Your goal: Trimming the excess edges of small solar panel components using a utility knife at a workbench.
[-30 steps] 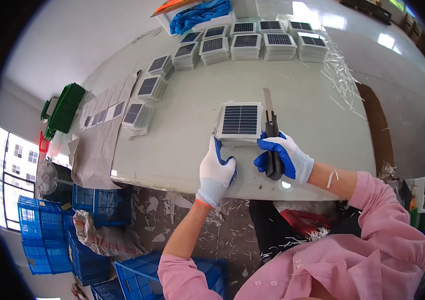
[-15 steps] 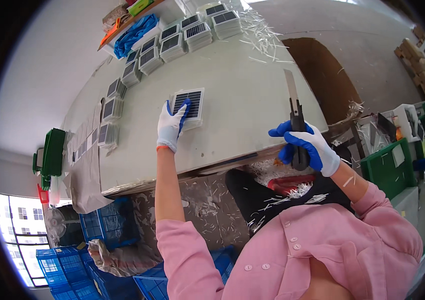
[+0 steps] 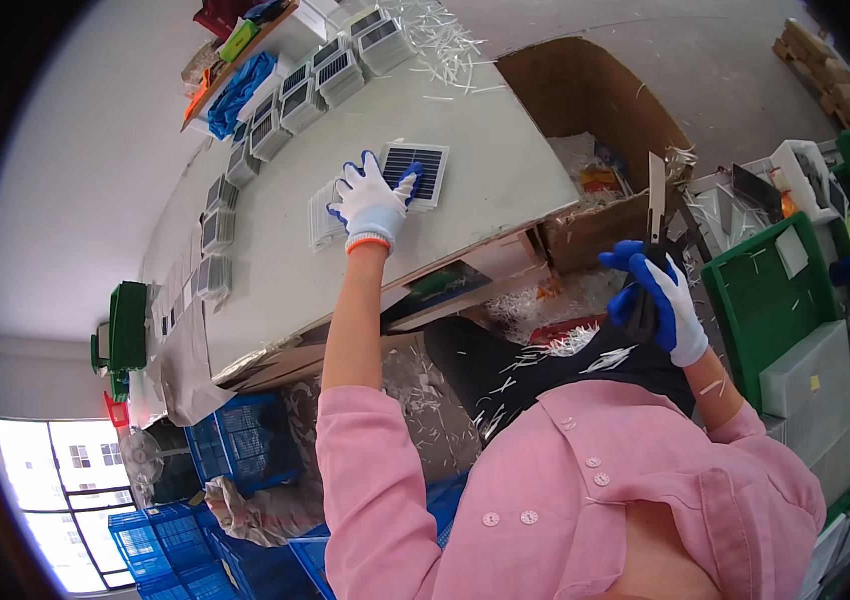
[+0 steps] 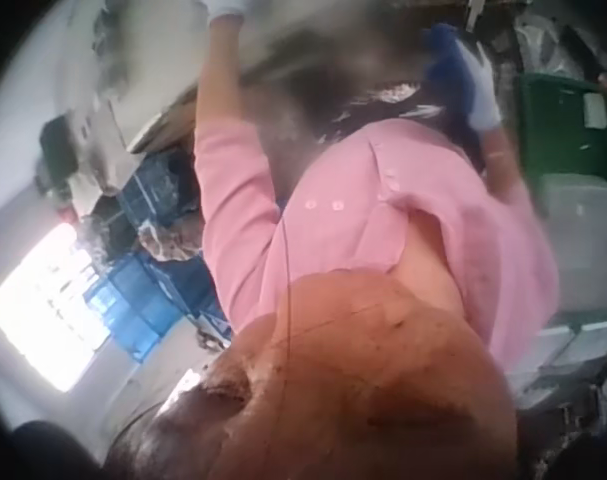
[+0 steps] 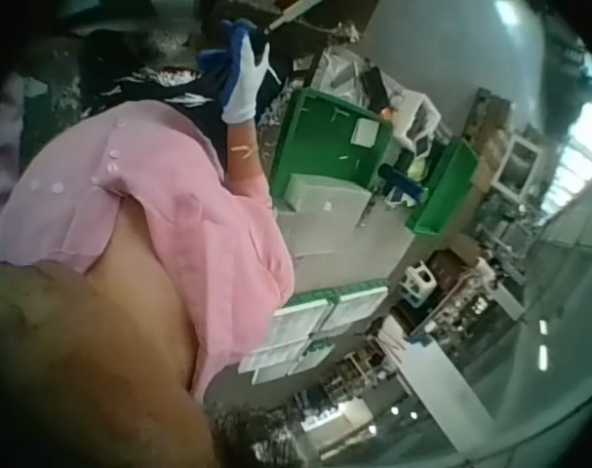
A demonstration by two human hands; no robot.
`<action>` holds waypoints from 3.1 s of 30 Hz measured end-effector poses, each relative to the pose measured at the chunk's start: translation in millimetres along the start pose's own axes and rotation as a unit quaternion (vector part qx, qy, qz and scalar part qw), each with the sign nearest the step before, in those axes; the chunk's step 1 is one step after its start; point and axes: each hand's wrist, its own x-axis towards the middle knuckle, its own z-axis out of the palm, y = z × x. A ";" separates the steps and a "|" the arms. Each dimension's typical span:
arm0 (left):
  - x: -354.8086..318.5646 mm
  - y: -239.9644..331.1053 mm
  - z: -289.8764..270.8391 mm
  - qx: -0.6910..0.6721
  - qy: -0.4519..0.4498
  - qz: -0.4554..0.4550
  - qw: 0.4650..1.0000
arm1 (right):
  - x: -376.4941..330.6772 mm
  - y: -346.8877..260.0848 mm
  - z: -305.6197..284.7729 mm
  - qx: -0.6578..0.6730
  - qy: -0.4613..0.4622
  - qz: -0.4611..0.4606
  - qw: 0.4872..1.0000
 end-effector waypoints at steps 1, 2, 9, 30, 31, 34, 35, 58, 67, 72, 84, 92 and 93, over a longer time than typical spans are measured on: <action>0.6 5.8 -3.6 -0.004 -0.025 0.004 1.000 | -2.2 1.6 0.2 0.015 0.001 -0.002 1.000; -1.7 11.8 -5.5 -0.001 -0.023 0.008 1.000 | -4.0 3.0 -2.9 0.020 0.002 -0.005 1.000; -36.7 52.1 -21.3 -0.034 0.068 0.128 0.989 | -8.6 16.4 -43.3 -0.014 0.006 -0.030 0.999; -98.0 109.1 -22.8 -0.193 0.153 0.431 0.868 | 107.0 56.6 -66.4 -0.028 -0.005 -0.032 0.999; -100.8 112.6 -18.9 -0.196 0.148 0.435 0.866 | 111.4 55.5 -66.6 -0.048 0.011 -0.015 0.999; -100.0 127.3 -18.6 -0.279 0.112 0.409 0.862 | 129.1 53.1 -63.0 -0.037 -0.025 -0.017 0.999; -93.6 141.3 -21.6 -0.310 0.131 0.348 0.875 | 140.5 58.5 -63.2 -0.010 -0.059 -0.044 0.997; -94.5 192.1 -4.7 -0.290 0.195 0.245 0.904 | 91.5 95.5 -28.7 -0.257 -0.183 -0.207 0.926; -99.8 196.3 -6.8 -0.265 0.157 0.242 0.920 | 182.4 117.0 -5.6 -0.185 0.148 -0.399 0.886; -94.2 199.0 -11.8 -0.290 0.143 0.304 0.896 | 282.2 112.6 -21.6 -0.211 0.109 -0.318 0.918; -93.7 177.5 -2.6 -0.314 0.143 0.257 0.903 | 174.6 60.7 -33.6 -0.104 -0.095 -0.143 0.980; -95.2 186.8 -3.2 -0.296 0.175 0.215 0.914 | 91.5 96.4 -14.9 -0.352 -0.296 -0.198 0.866; -96.0 187.0 -2.7 -0.295 0.174 0.218 0.914 | 88.6 101.0 -14.4 -0.224 -0.183 -0.109 0.951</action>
